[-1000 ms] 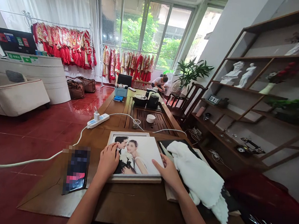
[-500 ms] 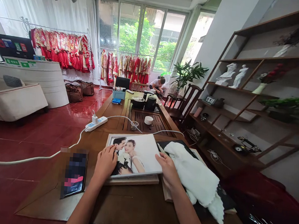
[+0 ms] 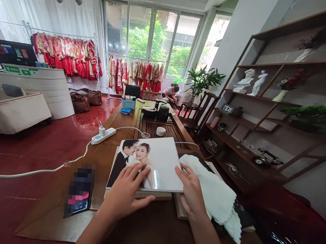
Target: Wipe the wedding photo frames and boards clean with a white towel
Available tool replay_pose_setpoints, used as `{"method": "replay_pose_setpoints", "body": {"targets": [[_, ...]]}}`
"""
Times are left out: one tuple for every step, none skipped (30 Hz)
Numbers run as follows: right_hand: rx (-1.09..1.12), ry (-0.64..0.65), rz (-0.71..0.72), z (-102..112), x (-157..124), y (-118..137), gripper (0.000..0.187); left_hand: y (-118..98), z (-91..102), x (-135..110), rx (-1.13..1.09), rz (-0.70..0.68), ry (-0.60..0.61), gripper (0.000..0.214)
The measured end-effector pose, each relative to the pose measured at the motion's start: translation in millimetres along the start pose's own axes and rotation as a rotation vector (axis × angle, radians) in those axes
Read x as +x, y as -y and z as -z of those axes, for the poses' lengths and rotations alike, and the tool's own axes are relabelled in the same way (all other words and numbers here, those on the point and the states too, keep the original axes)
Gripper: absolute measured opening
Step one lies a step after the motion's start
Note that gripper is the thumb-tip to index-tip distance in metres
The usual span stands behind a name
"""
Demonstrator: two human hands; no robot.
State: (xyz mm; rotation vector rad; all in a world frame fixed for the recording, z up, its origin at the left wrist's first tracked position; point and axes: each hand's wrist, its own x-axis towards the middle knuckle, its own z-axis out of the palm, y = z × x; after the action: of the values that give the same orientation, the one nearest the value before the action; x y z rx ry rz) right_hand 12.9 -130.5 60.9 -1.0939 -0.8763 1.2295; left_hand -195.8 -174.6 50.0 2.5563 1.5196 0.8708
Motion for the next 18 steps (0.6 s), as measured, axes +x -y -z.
{"method": "replay_pose_setpoints", "body": {"targets": [[-0.008, -0.013, 0.032, -4, -5, 6, 0.052, -6, 1.0, 2, -0.01, -0.015, -0.015, 0.071], [-0.02, -0.02, 0.072, -8, -10, 12, 0.051, -11, 2.4, 3, -0.031, -0.02, -0.035, 0.075], [-0.039, -0.021, 0.122, -11, -16, 17, 0.05, -16, 4.2, 4, -0.069, -0.018, -0.051, 0.076], [-0.068, -0.024, 0.183, -15, -22, 20, 0.048, -20, 6.8, 5, -0.128, -0.011, -0.063, 0.075], [-0.107, -0.034, 0.255, -18, -28, 23, 0.045, -24, 9.8, 5, -0.21, 0.004, -0.075, 0.071], [-0.156, -0.054, 0.339, -22, -35, 23, 0.042, -27, 13.2, 5, -0.313, 0.027, -0.087, 0.068], [-0.213, -0.085, 0.433, -25, -42, 22, 0.039, -30, 16.7, 5, -0.431, 0.053, -0.109, 0.064], [-0.273, -0.119, 0.53, -29, -49, 19, 0.037, -32, 20.1, 5, -0.562, 0.075, -0.132, 0.062], [-0.333, -0.148, 0.629, -32, -55, 15, 0.036, -35, 23.2, 6, -0.697, 0.094, -0.156, 0.061], [-0.391, -0.168, 0.728, -36, -60, 9, 0.037, -38, 26.2, 7, -0.828, 0.106, -0.177, 0.061], [-0.447, -0.168, 0.823, -40, -64, 3, 0.039, -41, 29.0, 8, -0.946, 0.114, -0.189, 0.061], [-0.5, -0.149, 0.922, -44, -67, -2, 0.042, -44, 31.9, 9, -1.042, 0.128, -0.201, 0.061], [-0.552, -0.113, 1.019, -47, -69, -7, 0.046, -47, 34.9, 11, -1.109, 0.148, -0.213, 0.062], [-0.605, -0.072, 1.114, -51, -71, -11, 0.05, -50, 38.0, 12, -1.15, 0.176, -0.226, 0.063], [-0.657, -0.041, 1.205, -54, -72, -14, 0.054, -53, 41.1, 13, -1.175, 0.208, -0.241, 0.064], [-0.709, -0.024, 1.288, -57, -74, -16, 0.056, -55, 43.9, 14, -1.191, 0.248, -0.258, 0.064], [-0.76, -0.025, 1.359, -60, -76, -17, 0.057, -56, 46.3, 14, -1.205, 0.294, -0.28, 0.063], [-0.809, -0.039, 1.412, -62, -78, -18, 0.056, -56, 47.8, 13, -1.22, 0.339, -0.308, 0.062]]}}
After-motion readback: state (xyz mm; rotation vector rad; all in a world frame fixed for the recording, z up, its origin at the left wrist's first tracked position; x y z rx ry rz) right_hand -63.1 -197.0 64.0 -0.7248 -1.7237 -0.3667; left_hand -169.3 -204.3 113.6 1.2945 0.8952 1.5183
